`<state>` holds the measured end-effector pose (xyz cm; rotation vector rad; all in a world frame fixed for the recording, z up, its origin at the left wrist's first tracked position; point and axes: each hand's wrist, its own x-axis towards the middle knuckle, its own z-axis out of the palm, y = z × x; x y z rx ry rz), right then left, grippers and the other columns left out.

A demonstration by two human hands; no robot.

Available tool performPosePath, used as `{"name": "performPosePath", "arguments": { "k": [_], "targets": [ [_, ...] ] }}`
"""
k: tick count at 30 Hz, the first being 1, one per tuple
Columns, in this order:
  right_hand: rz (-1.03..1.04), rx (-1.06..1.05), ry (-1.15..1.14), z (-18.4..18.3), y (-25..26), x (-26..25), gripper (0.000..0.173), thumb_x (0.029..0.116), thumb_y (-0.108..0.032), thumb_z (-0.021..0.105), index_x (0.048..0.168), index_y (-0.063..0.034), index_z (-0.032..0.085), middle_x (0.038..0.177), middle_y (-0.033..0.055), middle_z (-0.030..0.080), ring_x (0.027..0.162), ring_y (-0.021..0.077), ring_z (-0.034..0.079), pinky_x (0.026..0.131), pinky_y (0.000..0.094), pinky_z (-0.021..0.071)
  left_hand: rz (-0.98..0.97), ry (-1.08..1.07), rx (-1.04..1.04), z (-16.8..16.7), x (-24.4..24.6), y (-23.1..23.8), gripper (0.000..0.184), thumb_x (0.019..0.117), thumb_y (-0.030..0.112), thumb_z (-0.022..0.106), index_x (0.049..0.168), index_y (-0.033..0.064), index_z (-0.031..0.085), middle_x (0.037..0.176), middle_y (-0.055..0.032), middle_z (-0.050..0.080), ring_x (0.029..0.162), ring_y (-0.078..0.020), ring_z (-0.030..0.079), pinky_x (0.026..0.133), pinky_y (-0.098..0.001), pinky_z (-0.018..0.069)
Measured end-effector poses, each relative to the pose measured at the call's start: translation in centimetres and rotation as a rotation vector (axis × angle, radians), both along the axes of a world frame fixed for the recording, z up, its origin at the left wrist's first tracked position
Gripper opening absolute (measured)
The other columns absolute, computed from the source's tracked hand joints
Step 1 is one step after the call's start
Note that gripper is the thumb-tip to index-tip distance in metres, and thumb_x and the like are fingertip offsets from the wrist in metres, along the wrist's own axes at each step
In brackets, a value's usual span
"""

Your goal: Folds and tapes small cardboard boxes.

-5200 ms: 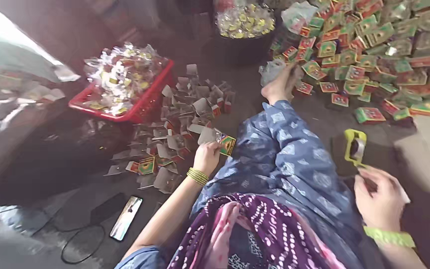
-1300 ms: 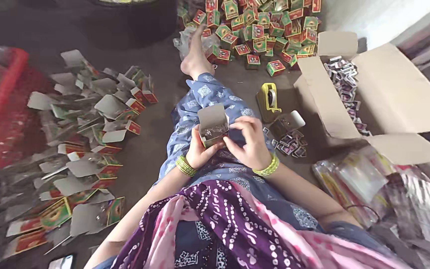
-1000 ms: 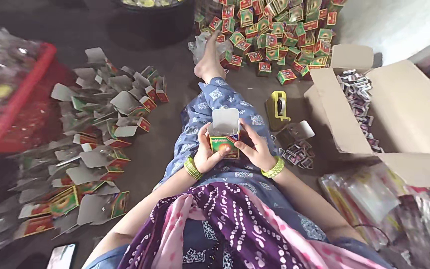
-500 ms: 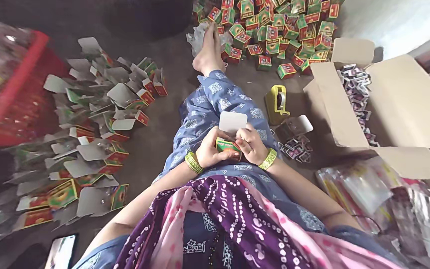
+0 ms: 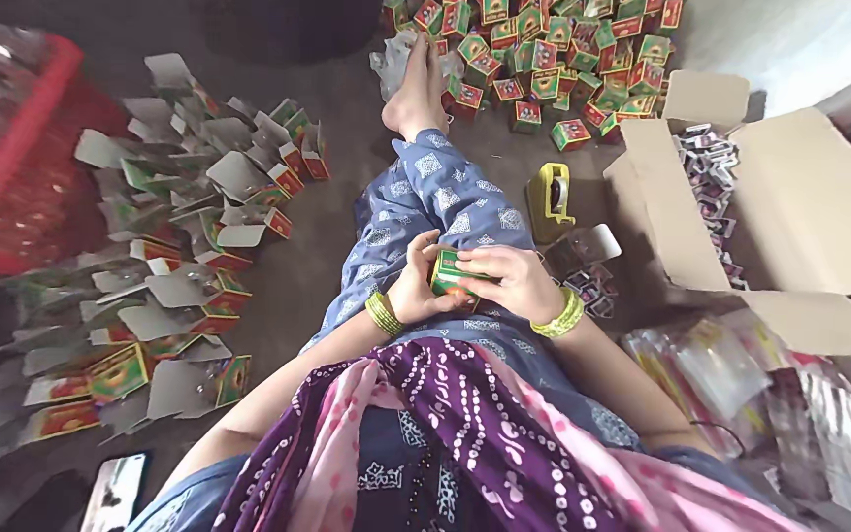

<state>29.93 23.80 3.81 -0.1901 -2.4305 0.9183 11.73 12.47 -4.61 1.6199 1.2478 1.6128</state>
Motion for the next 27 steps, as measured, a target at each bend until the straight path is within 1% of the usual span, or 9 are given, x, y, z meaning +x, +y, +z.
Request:
{"name": "performPosePath", "arguments": {
  "k": [2, 5, 9, 13, 16, 20, 22, 25, 27],
  "targets": [
    [0.033, 0.156, 0.037, 0.2, 0.1, 0.0, 0.018, 0.0974, -0.018, 0.071, 0.108, -0.0055, 0.079, 0.113, 0.0089, 0.077, 0.112, 0.0174, 0.071, 0.101, 0.0352, 0.0580, 0.000, 0.034, -0.007, 0.1, 0.0, -0.1, 0.116, 0.0754, 0.041, 0.090, 0.154, 0.0026, 0.014, 0.121, -0.0117, 0.067, 0.106, -0.0159, 0.070, 0.096, -0.0396, 0.0596],
    [0.058, 0.133, 0.072, 0.4, 0.5, 0.1, 0.014, 0.0966, -0.012, 0.071, 0.105, -0.0033, 0.079, 0.110, 0.0091, 0.077, 0.107, 0.0162, 0.073, 0.097, 0.0342, 0.0602, -0.018, 0.045, -0.011, 0.2, 0.0, -0.1, 0.118, 0.0743, 0.041, 0.091, 0.155, 0.0033, 0.014, 0.122, -0.0113, 0.067, 0.108, -0.0163, 0.069, 0.097, -0.0401, 0.0594],
    [0.090, 0.159, -0.031, 0.8, 0.5, 0.1, 0.016, 0.0990, -0.016, 0.068, 0.106, -0.0074, 0.080, 0.113, 0.0067, 0.076, 0.111, 0.0147, 0.070, 0.100, 0.0331, 0.0574, -0.021, 0.054, -0.009, 0.0, 0.0, -0.1, 0.119, 0.0726, 0.039, 0.093, 0.155, 0.0047, 0.014, 0.121, -0.0103, 0.067, 0.106, -0.0158, 0.070, 0.095, -0.0395, 0.0599],
    [0.087, 0.254, -0.103, 1.2, 0.0, 0.4, 0.028, 0.0990, -0.017, 0.056, 0.116, -0.0137, 0.079, 0.117, 0.0101, 0.070, 0.115, 0.0213, 0.063, 0.100, 0.0382, 0.0535, -0.016, 0.022, -0.048, -0.1, 0.1, -0.1, 0.118, 0.0736, 0.040, 0.092, 0.155, 0.0047, 0.015, 0.122, -0.0099, 0.066, 0.105, -0.0150, 0.070, 0.094, -0.0387, 0.0606],
    [0.052, 0.297, -0.125, 0.8, -0.6, 0.7, 0.033, 0.0993, -0.017, 0.053, 0.123, -0.0148, 0.076, 0.116, 0.0120, 0.067, 0.116, 0.0249, 0.060, 0.102, 0.0407, 0.0510, -0.017, -0.038, -0.049, -0.3, 0.1, 0.0, 0.115, 0.0742, 0.037, 0.092, 0.155, 0.0068, 0.016, 0.122, -0.0092, 0.066, 0.105, -0.0165, 0.070, 0.093, -0.0396, 0.0609],
    [-0.002, 0.227, -0.097, -1.0, -1.3, 1.5, 0.034, 0.1022, -0.009, 0.051, 0.129, -0.0090, 0.071, 0.118, 0.0143, 0.067, 0.118, 0.0252, 0.061, 0.104, 0.0390, 0.0505, 0.004, -0.041, -0.031, -0.6, 0.4, 0.3, 0.105, 0.0761, 0.034, 0.091, 0.151, 0.0065, 0.022, 0.122, -0.0093, 0.066, 0.108, -0.0176, 0.069, 0.095, -0.0407, 0.0596],
    [-0.063, 0.176, -0.007, -2.2, -1.4, 1.8, 0.031, 0.1026, -0.005, 0.053, 0.128, -0.0035, 0.071, 0.120, 0.0165, 0.069, 0.118, 0.0245, 0.065, 0.105, 0.0378, 0.0527, 0.027, -0.078, -0.044, -0.5, 0.6, 0.4, 0.097, 0.0776, 0.033, 0.090, 0.147, 0.0056, 0.027, 0.121, -0.0083, 0.066, 0.108, -0.0175, 0.069, 0.096, -0.0407, 0.0591],
    [-0.116, 0.156, 0.019, -2.8, -1.4, 2.1, 0.030, 0.1068, -0.010, 0.052, 0.131, -0.0006, 0.067, 0.128, 0.0137, 0.071, 0.121, 0.0225, 0.067, 0.108, 0.0384, 0.0534, 0.040, -0.107, -0.071, -0.5, 0.7, 0.3, 0.079, 0.0815, 0.031, 0.087, 0.139, 0.0048, 0.039, 0.120, -0.0074, 0.067, 0.105, -0.0158, 0.070, 0.092, -0.0379, 0.0611],
    [-0.092, 0.161, 0.020, -2.6, -1.2, 2.4, 0.029, 0.1074, -0.011, 0.052, 0.130, -0.0008, 0.067, 0.128, 0.0130, 0.071, 0.123, 0.0241, 0.067, 0.109, 0.0407, 0.0530, 0.020, -0.089, -0.058, -0.7, 0.7, 0.3, 0.065, 0.0857, 0.030, 0.084, 0.134, 0.0035, 0.048, 0.124, -0.0101, 0.065, 0.108, -0.0174, 0.069, 0.093, -0.0381, 0.0604]
  ]
}}
